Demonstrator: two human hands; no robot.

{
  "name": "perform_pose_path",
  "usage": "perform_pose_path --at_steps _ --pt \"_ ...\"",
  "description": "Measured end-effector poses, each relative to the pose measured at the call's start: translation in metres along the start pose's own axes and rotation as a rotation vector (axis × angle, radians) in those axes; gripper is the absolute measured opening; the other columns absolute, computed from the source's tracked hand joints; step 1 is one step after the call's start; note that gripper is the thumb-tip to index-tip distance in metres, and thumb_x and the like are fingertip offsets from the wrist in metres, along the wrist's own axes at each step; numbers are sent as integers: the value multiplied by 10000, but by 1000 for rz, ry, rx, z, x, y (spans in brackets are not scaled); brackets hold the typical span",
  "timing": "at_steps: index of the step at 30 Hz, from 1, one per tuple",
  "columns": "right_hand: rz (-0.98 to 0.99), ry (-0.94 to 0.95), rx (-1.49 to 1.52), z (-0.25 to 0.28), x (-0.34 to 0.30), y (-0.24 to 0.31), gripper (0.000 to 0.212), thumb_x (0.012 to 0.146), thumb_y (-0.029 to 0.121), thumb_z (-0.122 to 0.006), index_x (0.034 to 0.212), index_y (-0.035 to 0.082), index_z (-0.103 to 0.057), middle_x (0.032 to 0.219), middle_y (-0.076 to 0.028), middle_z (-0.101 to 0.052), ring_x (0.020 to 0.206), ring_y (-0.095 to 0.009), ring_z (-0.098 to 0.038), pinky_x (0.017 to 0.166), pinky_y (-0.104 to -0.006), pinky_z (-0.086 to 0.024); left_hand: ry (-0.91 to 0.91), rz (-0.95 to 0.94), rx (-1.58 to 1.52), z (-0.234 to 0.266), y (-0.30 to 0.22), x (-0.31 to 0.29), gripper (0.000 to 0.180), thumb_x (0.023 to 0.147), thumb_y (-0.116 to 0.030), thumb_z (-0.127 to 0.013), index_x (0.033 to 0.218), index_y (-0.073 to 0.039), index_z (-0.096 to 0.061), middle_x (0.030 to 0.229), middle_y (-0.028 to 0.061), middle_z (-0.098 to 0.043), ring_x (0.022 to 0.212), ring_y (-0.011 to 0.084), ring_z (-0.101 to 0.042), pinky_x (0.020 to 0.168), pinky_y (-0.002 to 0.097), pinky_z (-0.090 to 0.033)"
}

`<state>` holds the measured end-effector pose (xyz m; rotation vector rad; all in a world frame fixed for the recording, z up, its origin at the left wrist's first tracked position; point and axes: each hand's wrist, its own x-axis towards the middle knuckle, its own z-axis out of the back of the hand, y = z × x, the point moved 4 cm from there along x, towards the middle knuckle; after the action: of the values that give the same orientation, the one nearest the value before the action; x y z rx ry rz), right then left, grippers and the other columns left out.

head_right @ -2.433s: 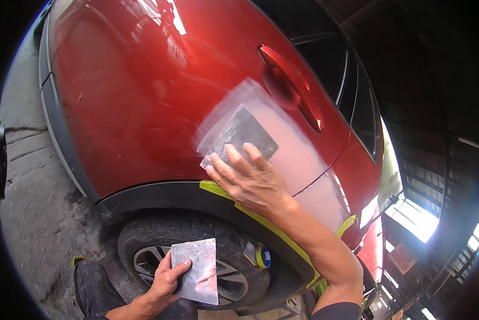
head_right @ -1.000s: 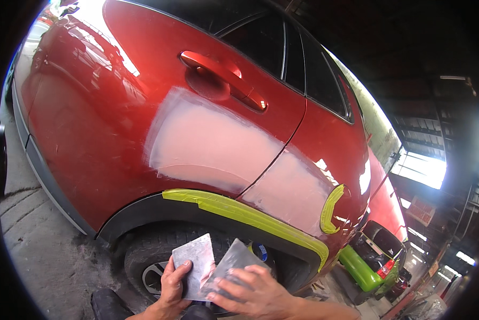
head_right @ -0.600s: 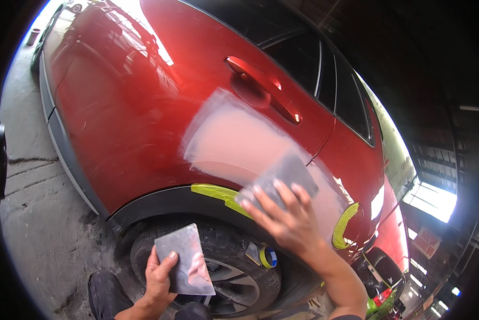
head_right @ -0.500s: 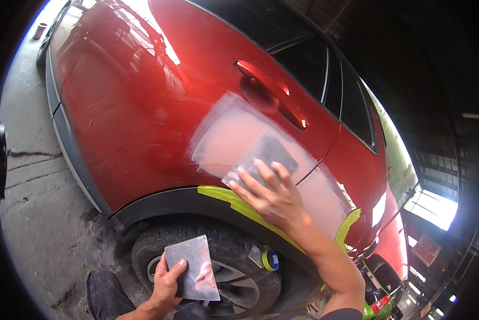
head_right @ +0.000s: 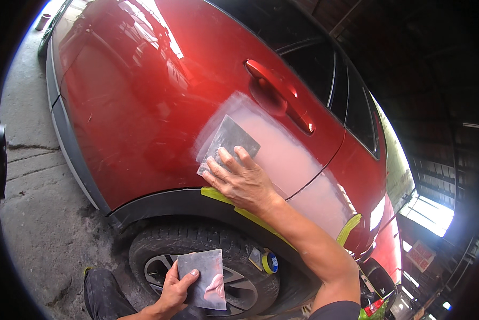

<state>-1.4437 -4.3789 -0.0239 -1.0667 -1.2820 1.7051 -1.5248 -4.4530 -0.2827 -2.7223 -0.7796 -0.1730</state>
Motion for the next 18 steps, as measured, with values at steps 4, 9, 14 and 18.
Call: perform_pose_path --at_steps 4,9,14,18 --pt "-16 53 27 10 -18 -7 320 901 251 -537 1194 243 -666 1279 9 -609 1219 -222 -495 1078 -471 -304 2 17 -31 0 3 5 411 929 -38 -613 1315 -28 -472 1142 95 -624 1030 174 -624 929 355 -514" --pt "-100 81 19 18 -60 -19 319 904 259 -535 1192 280 -672 1282 22 -605 1209 -229 -489 1068 -459 -298 25 38 -7 0 10 9 437 925 -35 -617 1334 -28 -464 1162 99 -622 1044 179 -622 941 355 -508" --pt "-202 100 32 28 -96 -22 328 895 273 -550 1197 294 -674 1275 26 -606 1190 -229 -488 1050 -458 -309 39 75 -3 -9 12 8 460 924 -33 -615 1356 -29 -457 1170 98 -624 1055 175 -619 951 346 -499" --pt "-264 144 17 34 -121 -22 326 894 284 -558 1195 312 -678 1281 35 -601 1182 -231 -482 1049 -463 -310 64 97 23 -14 16 8 469 923 -37 -614 1365 -31 -457 1167 96 -630 1061 171 -618 958 339 -491"
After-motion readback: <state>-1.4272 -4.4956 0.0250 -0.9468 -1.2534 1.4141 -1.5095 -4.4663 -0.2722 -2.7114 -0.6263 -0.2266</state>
